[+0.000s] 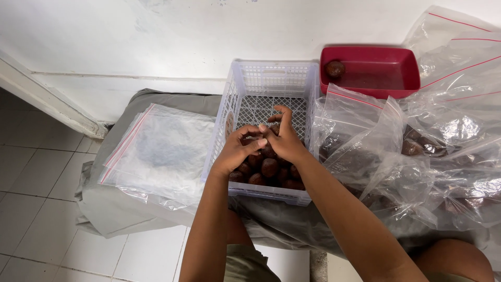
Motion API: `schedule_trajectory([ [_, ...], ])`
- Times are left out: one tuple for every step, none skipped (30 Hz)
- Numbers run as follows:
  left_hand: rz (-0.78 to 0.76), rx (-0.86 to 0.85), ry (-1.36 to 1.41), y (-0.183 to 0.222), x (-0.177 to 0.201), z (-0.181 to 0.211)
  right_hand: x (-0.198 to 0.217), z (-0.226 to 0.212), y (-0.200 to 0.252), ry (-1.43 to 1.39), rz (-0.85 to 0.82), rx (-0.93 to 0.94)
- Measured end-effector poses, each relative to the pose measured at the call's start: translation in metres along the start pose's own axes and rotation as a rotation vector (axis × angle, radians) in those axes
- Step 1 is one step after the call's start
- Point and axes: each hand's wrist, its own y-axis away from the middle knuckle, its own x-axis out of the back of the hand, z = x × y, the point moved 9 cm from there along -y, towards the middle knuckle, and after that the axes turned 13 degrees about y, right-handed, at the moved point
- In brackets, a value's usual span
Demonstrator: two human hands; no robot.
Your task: Picking salak fruits from a crate, placing them into a bowl, and then into plastic zip-lock bags.
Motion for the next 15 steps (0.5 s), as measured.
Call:
schedule_trajectory([
  [-0.002,0.001,0.001,-0.002,0.001,-0.004,0.001,0.005,-0.001,0.001,0.001,-0.002],
  [-0.015,-0.006,-0.027,-0.005,0.001,-0.008,-0.002,0.015,-0.002,-0.044,-0.039,-0.073],
  [-0.028,-0.012,-0.056,-0.006,0.001,-0.011,-0.006,0.025,-0.002,-0.091,-0.078,-0.143],
  [-0.029,-0.010,-0.056,-0.008,0.001,-0.014,-0.006,0.025,-0.003,-0.091,-0.077,-0.145],
  [-0.025,-0.018,-0.077,-0.009,0.003,-0.017,-0.011,0.027,-0.004,-0.205,-0.121,-0.174],
  [-0.021,-0.026,-0.098,-0.011,0.005,-0.020,-0.016,0.028,-0.005,-0.319,-0.165,-0.203],
  [-0.020,-0.025,-0.098,-0.011,0.004,-0.018,-0.017,0.026,-0.004,-0.319,-0.165,-0.204],
  [0.022,-0.036,-0.123,-0.011,0.008,-0.016,-0.019,0.021,-0.004,-0.418,-0.179,-0.184],
  [0.065,-0.049,-0.147,-0.011,0.012,-0.013,-0.022,0.015,-0.004,-0.516,-0.193,-0.163],
  [0.067,-0.048,-0.147,-0.013,0.014,-0.016,-0.023,0.022,-0.006,-0.516,-0.195,-0.163],
  [0.112,-0.067,-0.093,-0.014,0.020,-0.017,-0.025,0.025,-0.008,-0.579,-0.202,-0.135],
  [0.156,-0.085,-0.039,-0.015,0.027,-0.018,-0.027,0.028,-0.010,-0.642,-0.209,-0.105],
  [0.157,-0.085,-0.038,-0.014,0.027,-0.018,-0.024,0.030,-0.010,-0.641,-0.210,-0.106],
  [0.158,-0.080,-0.029,-0.014,0.028,-0.019,-0.019,0.030,-0.010,-0.472,-0.189,-0.060],
  [0.159,-0.075,-0.022,-0.014,0.029,-0.019,-0.015,0.029,-0.010,-0.305,-0.166,-0.013],
])
